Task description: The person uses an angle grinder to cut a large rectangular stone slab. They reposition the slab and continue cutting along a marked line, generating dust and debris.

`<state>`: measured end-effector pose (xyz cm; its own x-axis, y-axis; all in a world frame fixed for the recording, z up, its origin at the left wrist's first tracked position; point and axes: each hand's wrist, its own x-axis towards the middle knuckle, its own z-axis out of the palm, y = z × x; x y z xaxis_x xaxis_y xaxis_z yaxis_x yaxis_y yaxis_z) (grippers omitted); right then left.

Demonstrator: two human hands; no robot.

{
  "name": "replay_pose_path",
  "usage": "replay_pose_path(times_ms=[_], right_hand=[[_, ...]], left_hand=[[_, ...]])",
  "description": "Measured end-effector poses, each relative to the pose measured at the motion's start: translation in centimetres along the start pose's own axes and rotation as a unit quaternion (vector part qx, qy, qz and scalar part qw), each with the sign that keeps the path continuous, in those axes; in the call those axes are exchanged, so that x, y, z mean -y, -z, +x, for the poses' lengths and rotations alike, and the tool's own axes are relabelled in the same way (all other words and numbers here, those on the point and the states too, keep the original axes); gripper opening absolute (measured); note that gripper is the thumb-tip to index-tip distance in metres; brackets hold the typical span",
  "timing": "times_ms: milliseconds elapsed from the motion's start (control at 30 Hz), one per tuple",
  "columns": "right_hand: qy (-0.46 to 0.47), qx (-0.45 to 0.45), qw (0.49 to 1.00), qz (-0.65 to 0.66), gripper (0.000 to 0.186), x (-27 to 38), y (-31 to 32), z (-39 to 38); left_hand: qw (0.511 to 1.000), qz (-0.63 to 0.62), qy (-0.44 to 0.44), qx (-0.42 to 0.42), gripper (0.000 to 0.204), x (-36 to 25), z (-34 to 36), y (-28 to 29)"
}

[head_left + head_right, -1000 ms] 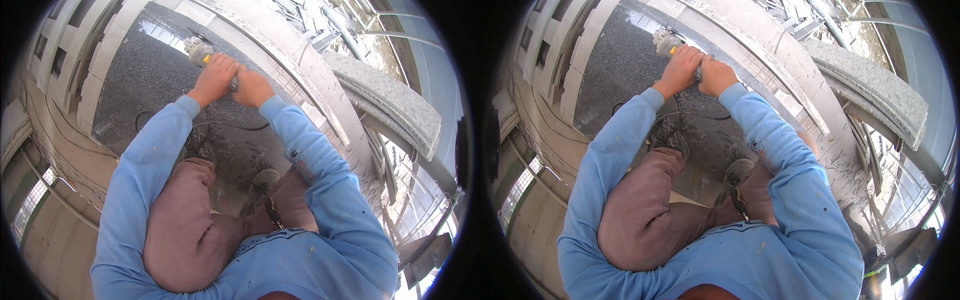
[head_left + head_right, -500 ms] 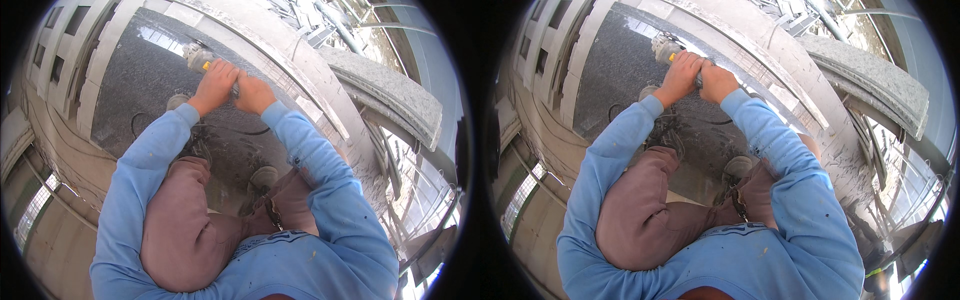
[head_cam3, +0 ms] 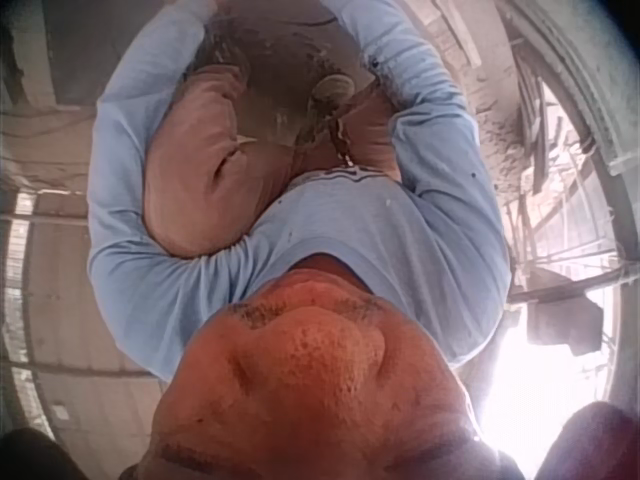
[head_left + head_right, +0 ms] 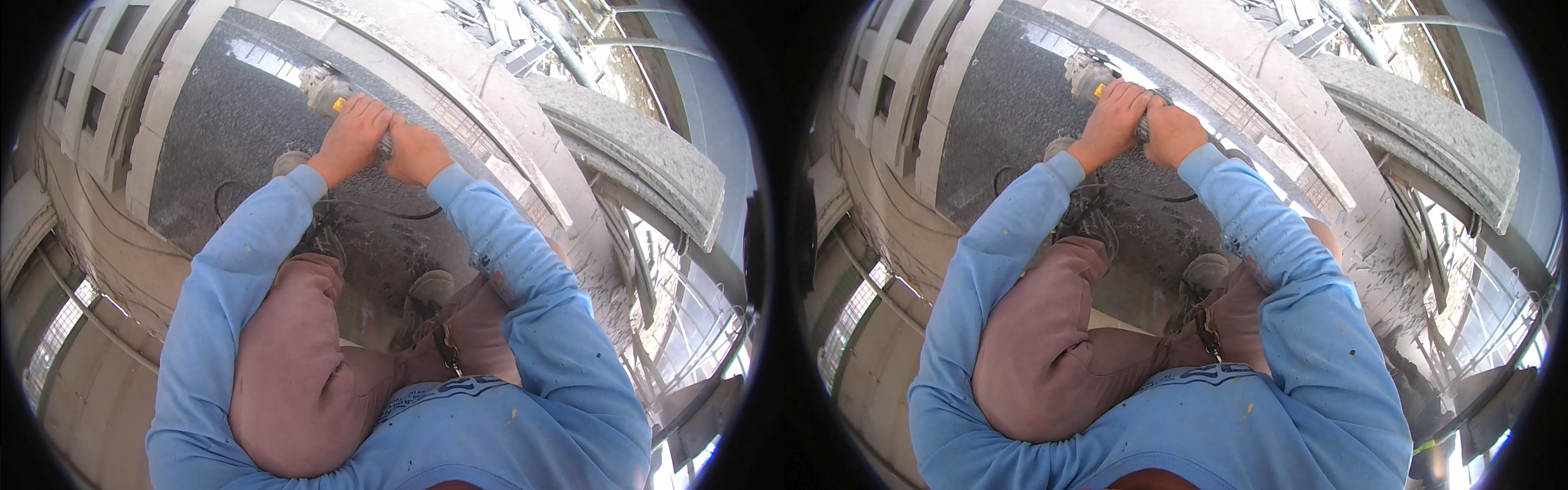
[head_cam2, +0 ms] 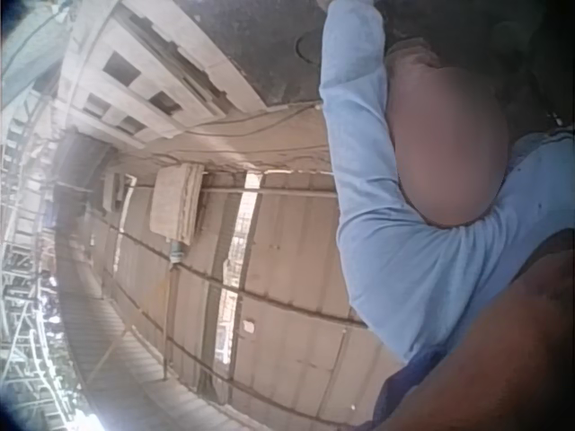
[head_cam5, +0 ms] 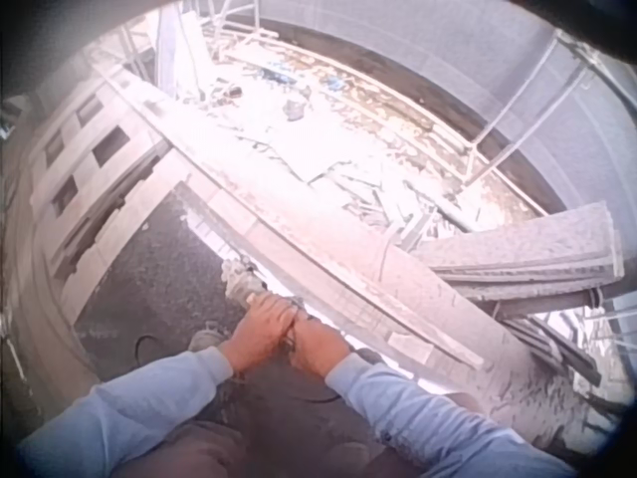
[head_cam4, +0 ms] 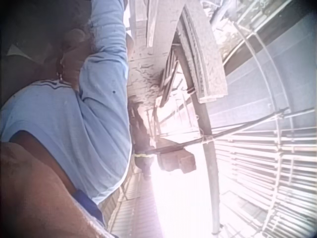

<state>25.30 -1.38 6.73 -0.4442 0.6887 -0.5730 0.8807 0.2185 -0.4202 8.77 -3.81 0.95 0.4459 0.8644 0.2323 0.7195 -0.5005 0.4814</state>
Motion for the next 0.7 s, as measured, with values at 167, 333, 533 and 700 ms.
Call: replay_pose_path(times_ms=[167, 333, 533, 700], right_hand=[[-0.002, 0.006, 1.0, -0.002, 0.051, 0.4, 0.0, 0.6], [-0.006, 0.016, 1.0, -0.011, 0.051, 1.0, 0.4, 0.9], [0.004, 0.004, 1.0, -0.006, 0.055, 1.0, 0.1, 1.5], [0.001, 0.007, 1.0, -0.013, 0.058, 1.4, 0.3, 2.1]], left_hand=[[1.0, 0.006, -0.007, -0.01, 0.046, 0.5, 0.0, 0.3], [1.0, 0.016, -0.004, -0.014, 0.036, 0.6, 0.1, 0.7], [1.0, -0.008, -0.012, -0.026, 0.045, 1.6, 0.0, 0.5], [1.0, 0.007, -0.016, -0.022, 0.047, 2.2, 0.0, 0.6]])
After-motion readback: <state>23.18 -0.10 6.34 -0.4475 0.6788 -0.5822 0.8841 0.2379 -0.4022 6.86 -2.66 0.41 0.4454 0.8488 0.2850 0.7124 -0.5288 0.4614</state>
